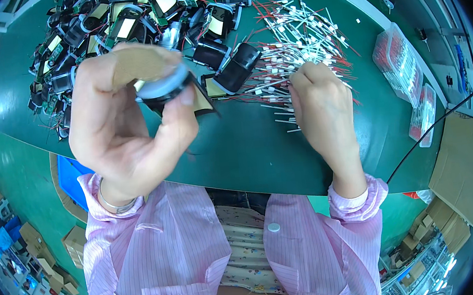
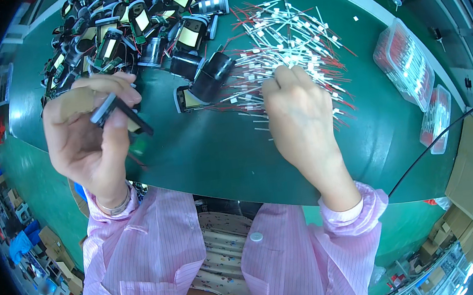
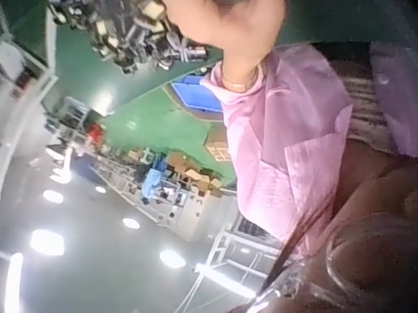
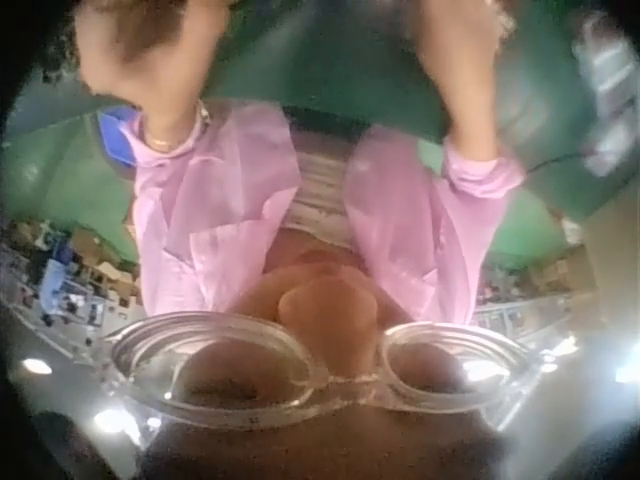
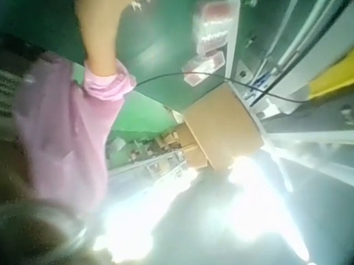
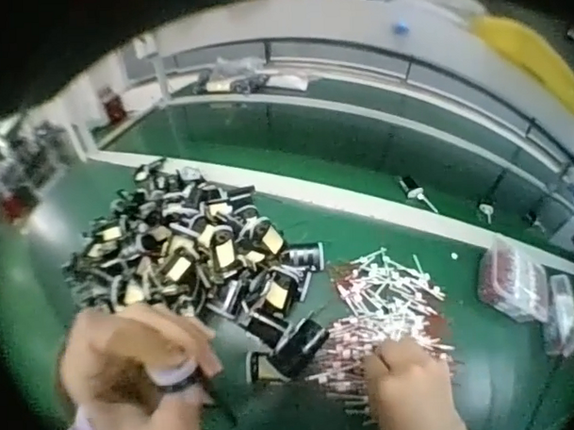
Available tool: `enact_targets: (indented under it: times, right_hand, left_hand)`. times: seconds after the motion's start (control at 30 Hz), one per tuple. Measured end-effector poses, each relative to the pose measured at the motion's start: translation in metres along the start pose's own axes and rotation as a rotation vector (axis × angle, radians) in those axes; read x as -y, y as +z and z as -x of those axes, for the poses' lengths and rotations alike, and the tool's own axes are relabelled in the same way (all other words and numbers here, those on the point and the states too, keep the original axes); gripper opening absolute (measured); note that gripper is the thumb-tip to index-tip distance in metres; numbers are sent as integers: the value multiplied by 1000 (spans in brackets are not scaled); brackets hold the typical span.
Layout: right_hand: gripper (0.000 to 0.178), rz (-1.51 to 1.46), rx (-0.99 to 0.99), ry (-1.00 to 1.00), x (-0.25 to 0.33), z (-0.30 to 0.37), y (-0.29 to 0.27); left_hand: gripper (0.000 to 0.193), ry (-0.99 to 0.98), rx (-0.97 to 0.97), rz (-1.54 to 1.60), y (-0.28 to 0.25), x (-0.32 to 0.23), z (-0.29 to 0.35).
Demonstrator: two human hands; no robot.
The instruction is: The person assembles small electronic components by hand, inserting wires into plastic electronic housings.
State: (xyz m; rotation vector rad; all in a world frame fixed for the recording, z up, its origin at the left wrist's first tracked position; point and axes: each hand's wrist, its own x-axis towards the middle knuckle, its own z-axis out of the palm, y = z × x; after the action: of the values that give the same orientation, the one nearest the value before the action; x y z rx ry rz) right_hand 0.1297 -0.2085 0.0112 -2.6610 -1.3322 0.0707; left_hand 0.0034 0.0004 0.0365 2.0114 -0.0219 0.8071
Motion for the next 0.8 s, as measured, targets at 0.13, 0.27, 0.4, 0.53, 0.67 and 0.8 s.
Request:
enact_targets:
  times: [0.13, 0.27, 0.4, 0.53, 0.67, 0.8]
  right_hand:
    - [15, -134, -174, -70, -3, 5, -1]
    - [16, -1000, -368, -21, 0, 10, -16]
    - [13, -1324, -188, 115, 7, 18, -17]
    - [7, -1294, -79, 299, 25, 23, -17]
    - [3, -1112, -68, 254, 27, 22, -20]
    - [8, -1051, -34, 280, 24, 21, -27]
  left_hand:
    - [23, -37, 22, 541, 22, 1, -8]
    - [23, -299, 71, 931, 32, 11, -6]
    - [24, -477, 145, 963, 33, 16, -4]
    - [19, -405, 139, 583, 33, 19, -5]
    - [23, 13, 272, -54, 40, 2, -4]
    - [18, 34, 326, -105, 43, 3, 3]
